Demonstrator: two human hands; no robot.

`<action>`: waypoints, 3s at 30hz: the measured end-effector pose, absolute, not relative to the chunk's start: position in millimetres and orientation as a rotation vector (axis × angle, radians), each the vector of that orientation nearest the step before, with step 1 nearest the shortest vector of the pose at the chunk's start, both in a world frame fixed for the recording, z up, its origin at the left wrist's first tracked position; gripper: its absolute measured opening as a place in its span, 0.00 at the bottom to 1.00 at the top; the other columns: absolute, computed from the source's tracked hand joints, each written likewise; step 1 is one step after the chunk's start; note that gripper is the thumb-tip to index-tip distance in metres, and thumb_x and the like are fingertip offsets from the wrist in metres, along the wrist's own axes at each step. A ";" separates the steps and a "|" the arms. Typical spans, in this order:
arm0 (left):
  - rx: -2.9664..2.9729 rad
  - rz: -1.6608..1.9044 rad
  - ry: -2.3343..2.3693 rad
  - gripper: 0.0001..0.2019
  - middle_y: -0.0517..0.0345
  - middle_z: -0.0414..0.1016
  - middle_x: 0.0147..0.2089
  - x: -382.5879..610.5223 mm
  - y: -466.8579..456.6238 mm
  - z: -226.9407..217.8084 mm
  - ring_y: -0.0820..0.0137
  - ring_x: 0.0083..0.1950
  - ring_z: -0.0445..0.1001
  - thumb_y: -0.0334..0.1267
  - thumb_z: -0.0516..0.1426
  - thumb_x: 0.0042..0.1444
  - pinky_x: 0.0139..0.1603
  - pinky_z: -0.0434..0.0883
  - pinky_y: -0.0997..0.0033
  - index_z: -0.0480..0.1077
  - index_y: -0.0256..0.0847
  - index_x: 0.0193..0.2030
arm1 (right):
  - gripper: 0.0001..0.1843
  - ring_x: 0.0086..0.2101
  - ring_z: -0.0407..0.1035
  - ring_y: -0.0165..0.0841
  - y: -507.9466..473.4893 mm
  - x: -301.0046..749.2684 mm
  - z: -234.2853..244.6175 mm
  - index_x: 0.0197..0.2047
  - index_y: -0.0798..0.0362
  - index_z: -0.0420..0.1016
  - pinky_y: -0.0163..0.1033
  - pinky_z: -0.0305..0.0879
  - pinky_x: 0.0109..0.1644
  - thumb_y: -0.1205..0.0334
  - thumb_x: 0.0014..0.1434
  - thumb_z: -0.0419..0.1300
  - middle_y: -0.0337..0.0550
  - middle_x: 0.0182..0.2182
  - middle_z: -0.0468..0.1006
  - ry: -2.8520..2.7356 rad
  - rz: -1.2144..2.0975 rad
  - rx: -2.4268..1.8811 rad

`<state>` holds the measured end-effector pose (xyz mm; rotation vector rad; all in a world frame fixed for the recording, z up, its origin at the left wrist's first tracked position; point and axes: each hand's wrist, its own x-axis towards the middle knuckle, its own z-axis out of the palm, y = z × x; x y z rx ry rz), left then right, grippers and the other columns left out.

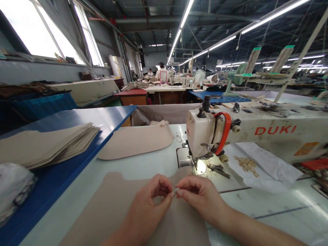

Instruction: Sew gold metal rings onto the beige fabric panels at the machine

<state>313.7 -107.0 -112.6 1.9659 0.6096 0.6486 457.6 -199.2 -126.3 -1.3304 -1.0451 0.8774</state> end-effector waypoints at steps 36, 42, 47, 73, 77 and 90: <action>2.642 0.496 0.503 0.20 0.47 0.69 0.58 325.5 -114.1 -127.4 0.59 0.57 0.68 0.36 0.51 0.57 0.58 0.66 0.54 0.63 0.40 0.57 | 0.12 0.13 0.65 0.26 -189.9 494.0 -104.0 0.14 0.53 0.66 0.28 0.62 0.17 0.70 0.45 0.62 0.34 0.11 0.70 -0.818 1.163 -1.718; 2.729 0.745 0.346 0.07 0.51 0.76 0.40 345.9 -113.4 -116.4 0.62 0.43 0.74 0.34 0.52 0.55 0.47 0.72 0.61 0.71 0.41 0.36 | 0.13 0.12 0.65 0.24 -189.0 497.1 -101.2 0.13 0.54 0.65 0.25 0.61 0.15 0.74 0.44 0.59 0.33 0.10 0.69 -0.842 1.197 -1.767; 2.811 0.842 0.193 0.11 0.54 0.76 0.32 360.0 -115.3 -117.1 0.66 0.36 0.73 0.28 0.48 0.55 0.39 0.72 0.66 0.70 0.41 0.28 | 0.13 0.12 0.65 0.23 -188.2 499.7 -98.9 0.14 0.55 0.65 0.25 0.62 0.17 0.76 0.45 0.56 0.33 0.10 0.69 -0.896 1.211 -1.799; 2.778 0.819 0.221 0.09 0.56 0.74 0.29 367.0 -113.0 -121.7 0.67 0.33 0.71 0.27 0.50 0.53 0.36 0.69 0.69 0.66 0.41 0.26 | 0.09 0.34 0.64 0.34 -231.7 508.2 -120.5 0.33 0.55 0.74 0.36 0.60 0.40 0.68 0.62 0.53 0.42 0.30 0.73 -2.079 -0.222 -1.782; 2.763 0.865 0.183 0.09 0.57 0.74 0.28 368.8 -110.8 -124.9 0.67 0.33 0.71 0.27 0.51 0.54 0.36 0.70 0.69 0.67 0.41 0.26 | 0.09 0.34 0.64 0.33 -230.3 509.3 -124.3 0.32 0.54 0.73 0.36 0.60 0.41 0.68 0.62 0.53 0.42 0.29 0.73 -2.102 -0.248 -1.744; 2.746 0.901 0.163 0.09 0.58 0.75 0.29 368.3 -110.9 -123.3 0.69 0.32 0.72 0.27 0.51 0.54 0.36 0.71 0.70 0.68 0.41 0.27 | 0.06 0.37 0.62 0.34 -261.8 518.8 -105.6 0.38 0.57 0.72 0.38 0.59 0.42 0.67 0.63 0.54 0.43 0.33 0.72 -2.510 -0.346 -1.577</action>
